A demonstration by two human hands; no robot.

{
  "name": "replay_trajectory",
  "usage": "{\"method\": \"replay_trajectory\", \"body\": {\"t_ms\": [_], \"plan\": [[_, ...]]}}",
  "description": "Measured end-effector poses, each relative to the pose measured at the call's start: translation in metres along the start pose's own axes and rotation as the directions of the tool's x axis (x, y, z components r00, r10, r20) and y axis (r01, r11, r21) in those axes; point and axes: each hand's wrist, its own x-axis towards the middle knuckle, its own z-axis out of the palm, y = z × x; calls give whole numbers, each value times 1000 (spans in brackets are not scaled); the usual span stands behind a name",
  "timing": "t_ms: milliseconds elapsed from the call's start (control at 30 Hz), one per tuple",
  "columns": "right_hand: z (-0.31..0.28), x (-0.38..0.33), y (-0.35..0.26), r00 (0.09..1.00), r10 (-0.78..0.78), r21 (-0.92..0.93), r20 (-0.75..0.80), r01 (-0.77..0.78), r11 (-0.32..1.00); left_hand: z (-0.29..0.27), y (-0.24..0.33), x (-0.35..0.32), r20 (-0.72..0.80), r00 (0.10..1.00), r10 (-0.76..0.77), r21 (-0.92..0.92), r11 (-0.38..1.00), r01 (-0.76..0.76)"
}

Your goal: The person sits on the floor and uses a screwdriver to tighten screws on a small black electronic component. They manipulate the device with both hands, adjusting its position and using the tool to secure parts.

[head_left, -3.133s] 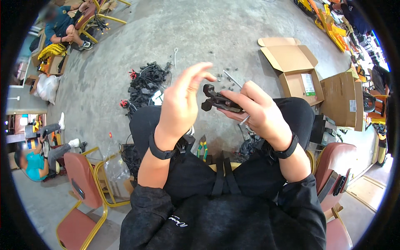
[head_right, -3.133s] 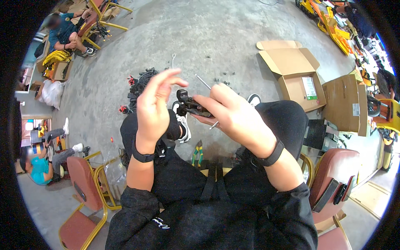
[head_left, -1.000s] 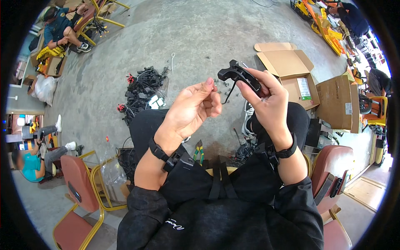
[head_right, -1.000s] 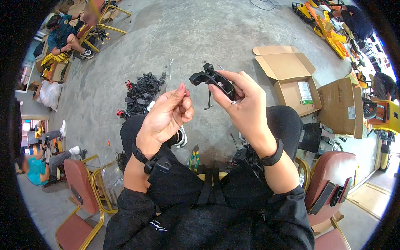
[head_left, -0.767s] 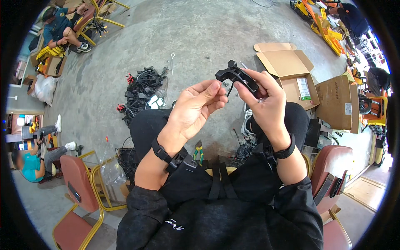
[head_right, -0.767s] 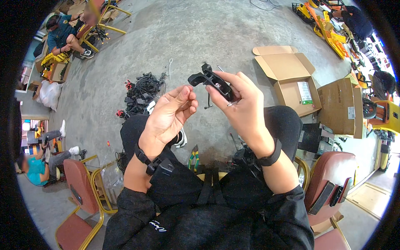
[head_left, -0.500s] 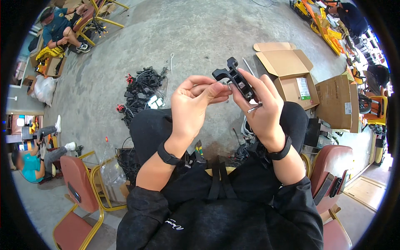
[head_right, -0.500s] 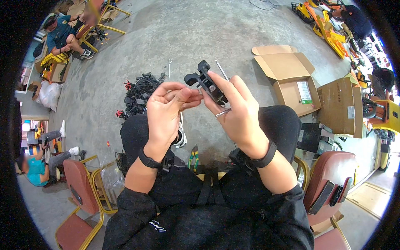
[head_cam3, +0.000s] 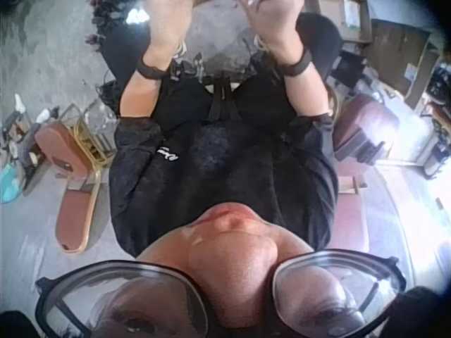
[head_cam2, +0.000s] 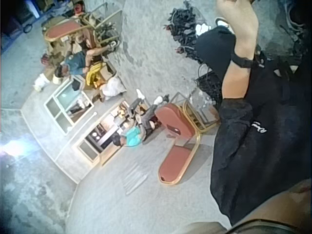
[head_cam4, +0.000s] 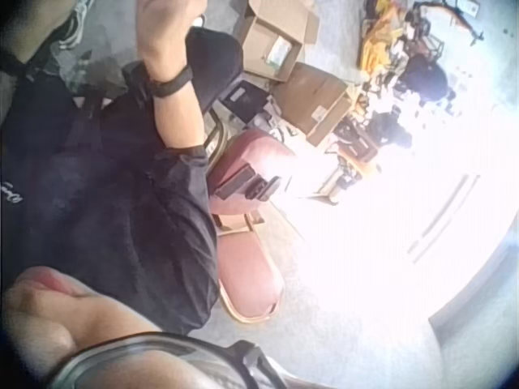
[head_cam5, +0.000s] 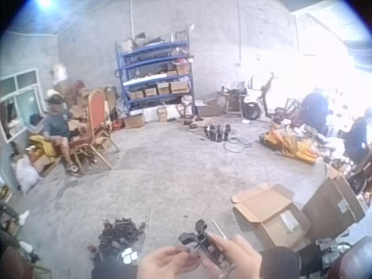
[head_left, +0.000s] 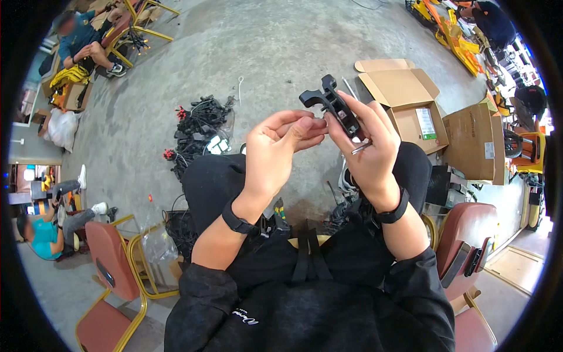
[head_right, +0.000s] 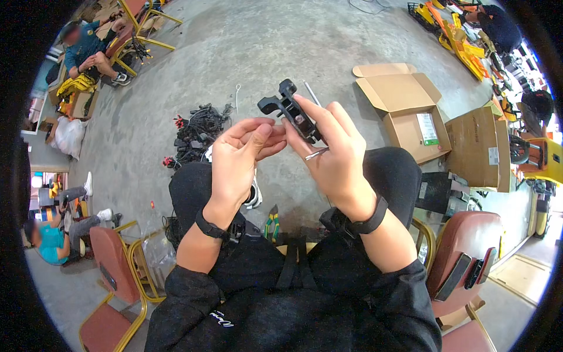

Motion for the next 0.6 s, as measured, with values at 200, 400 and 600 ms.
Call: {"method": "replay_trajectory", "body": {"t_ms": [200,400,600], "plan": [[3,0,3,998,-51,-25,-22,50,998,-14,-10,5,72,996,-50,-82,995,56],[1,-1,0,998,-55,-28,-19,54,998,-1,-2,-1,-25,973,228,95,970,-225],[4,-3,-10,1000,-14,64,-27,16,998,-4,1,-3,278,579,767,627,311,-714]]}}
